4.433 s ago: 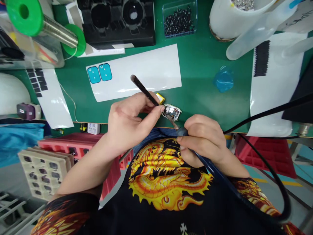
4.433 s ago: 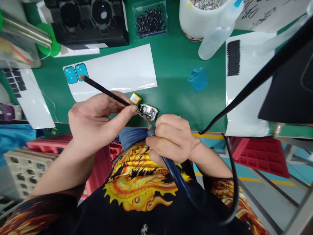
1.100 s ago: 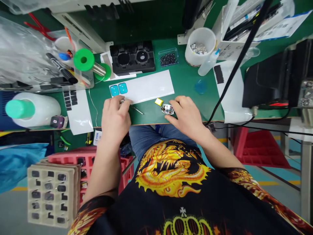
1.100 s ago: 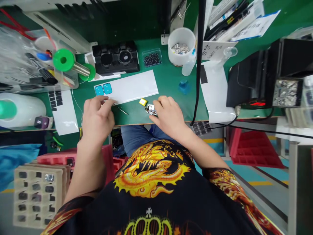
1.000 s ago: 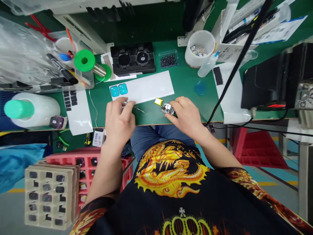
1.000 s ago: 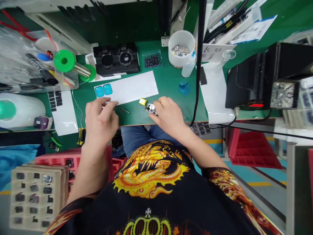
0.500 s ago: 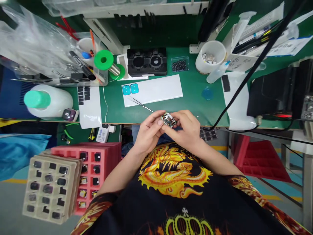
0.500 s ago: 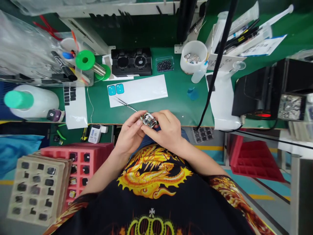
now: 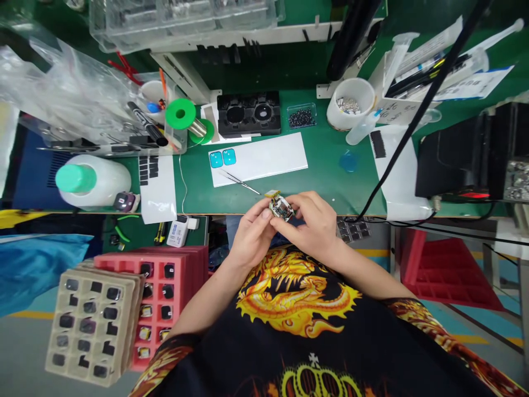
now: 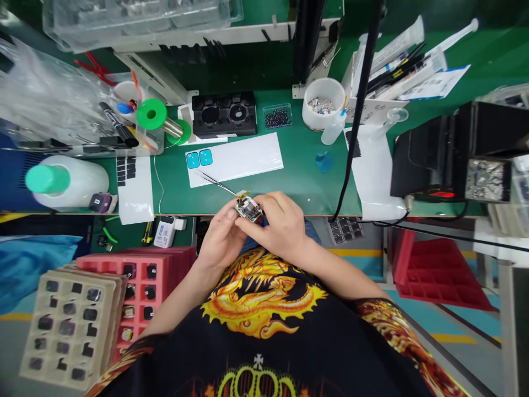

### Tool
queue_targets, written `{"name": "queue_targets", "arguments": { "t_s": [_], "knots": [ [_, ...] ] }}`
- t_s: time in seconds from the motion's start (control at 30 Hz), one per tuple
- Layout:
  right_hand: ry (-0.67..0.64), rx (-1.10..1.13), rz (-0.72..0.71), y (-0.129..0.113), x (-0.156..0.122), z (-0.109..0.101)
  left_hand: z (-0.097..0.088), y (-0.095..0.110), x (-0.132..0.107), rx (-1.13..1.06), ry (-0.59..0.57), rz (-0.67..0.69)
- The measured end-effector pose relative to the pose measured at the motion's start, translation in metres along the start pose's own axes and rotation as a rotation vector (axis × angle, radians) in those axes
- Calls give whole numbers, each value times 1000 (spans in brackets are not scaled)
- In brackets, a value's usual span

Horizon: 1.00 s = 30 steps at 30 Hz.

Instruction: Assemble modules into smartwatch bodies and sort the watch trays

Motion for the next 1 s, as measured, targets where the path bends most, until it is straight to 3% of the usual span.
{"name": "queue_targets", "arguments": {
  "t_s": [0.3, 0.43, 0.5, 0.57, 0.63, 0.7, 0.83, 1.0],
  "knots": [
    [-85, 25, -74, -1, -6, -5, -11, 4, 8, 73, -39, 11],
    [-99, 115, -65, 5, -7, -13, -11, 2, 11, 58, -96, -60],
    [-106, 209, 47, 18, -8, -13, -9, 1, 10, 34, -148, -96],
    [-129, 380, 267, 36, -12, -7, -6, -1, 7, 23, -197, -130],
    [-200, 614, 485, 50, -17, 5, -3, -2, 3, 31, -246, -181],
    [-298, 844, 598, 53, -19, 17, 0, -4, 0, 42, -295, -227],
    [-320, 1107, 632, 50, -12, 23, 1, -5, -3, 50, -359, -259],
    [-203, 1156, 624, 49, 0, 14, -7, -11, 0, 40, -279, -287]
  ]
}}
Point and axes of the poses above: each hand's wrist, its own x-axis towards the middle knuckle, its own z-axis out of the palm, y = z × x, the point moved 6 cm from there along x, towards the middle knuckle, and after that the axes turned 12 degrees about -z, right-handed, at the moved point
